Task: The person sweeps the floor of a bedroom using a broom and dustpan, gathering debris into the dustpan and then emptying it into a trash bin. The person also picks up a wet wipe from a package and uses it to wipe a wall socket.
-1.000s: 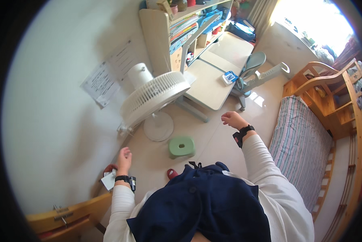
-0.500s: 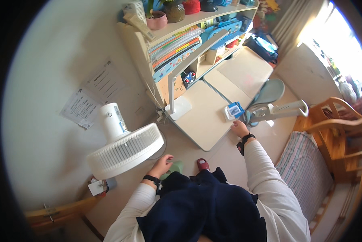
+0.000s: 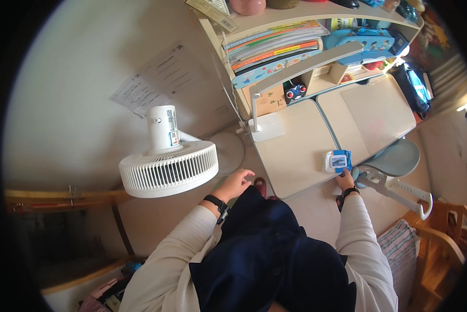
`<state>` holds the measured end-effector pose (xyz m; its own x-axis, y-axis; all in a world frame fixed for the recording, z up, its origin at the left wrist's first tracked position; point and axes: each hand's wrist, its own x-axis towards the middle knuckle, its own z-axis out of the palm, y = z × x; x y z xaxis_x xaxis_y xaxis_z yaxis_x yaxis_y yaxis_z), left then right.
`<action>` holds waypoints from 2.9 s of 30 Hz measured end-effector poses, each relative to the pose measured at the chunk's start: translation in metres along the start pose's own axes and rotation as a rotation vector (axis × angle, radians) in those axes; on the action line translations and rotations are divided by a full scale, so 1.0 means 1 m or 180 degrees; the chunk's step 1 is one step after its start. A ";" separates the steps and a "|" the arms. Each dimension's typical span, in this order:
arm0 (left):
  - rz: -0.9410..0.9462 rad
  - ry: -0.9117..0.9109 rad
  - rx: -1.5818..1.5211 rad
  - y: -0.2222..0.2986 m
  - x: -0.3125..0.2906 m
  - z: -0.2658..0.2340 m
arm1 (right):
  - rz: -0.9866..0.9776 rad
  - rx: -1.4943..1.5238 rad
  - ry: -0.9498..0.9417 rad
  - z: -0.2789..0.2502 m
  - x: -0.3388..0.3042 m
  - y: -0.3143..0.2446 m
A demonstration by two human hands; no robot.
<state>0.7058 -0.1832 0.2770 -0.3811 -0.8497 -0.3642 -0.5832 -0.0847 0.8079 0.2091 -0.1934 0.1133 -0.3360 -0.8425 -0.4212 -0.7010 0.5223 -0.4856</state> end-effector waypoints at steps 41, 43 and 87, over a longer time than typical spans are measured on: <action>-0.0873 0.0149 -0.0037 -0.085 -0.079 0.008 | -0.0498 -0.0646 -0.0330 0.103 -0.017 -0.126; -0.0858 0.0107 -0.0160 -0.089 -0.083 0.002 | -0.0510 -0.0512 -0.0392 0.126 -0.037 -0.144; 0.0796 0.0479 -0.1606 -0.415 0.043 0.002 | -0.1152 0.2730 0.0340 0.480 -0.117 -0.274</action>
<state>0.9297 -0.1836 -0.0752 -0.3355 -0.9373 -0.0938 -0.0605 -0.0779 0.9951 0.7426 -0.1744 -0.0720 -0.2740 -0.9582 -0.0821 -0.0849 0.1091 -0.9904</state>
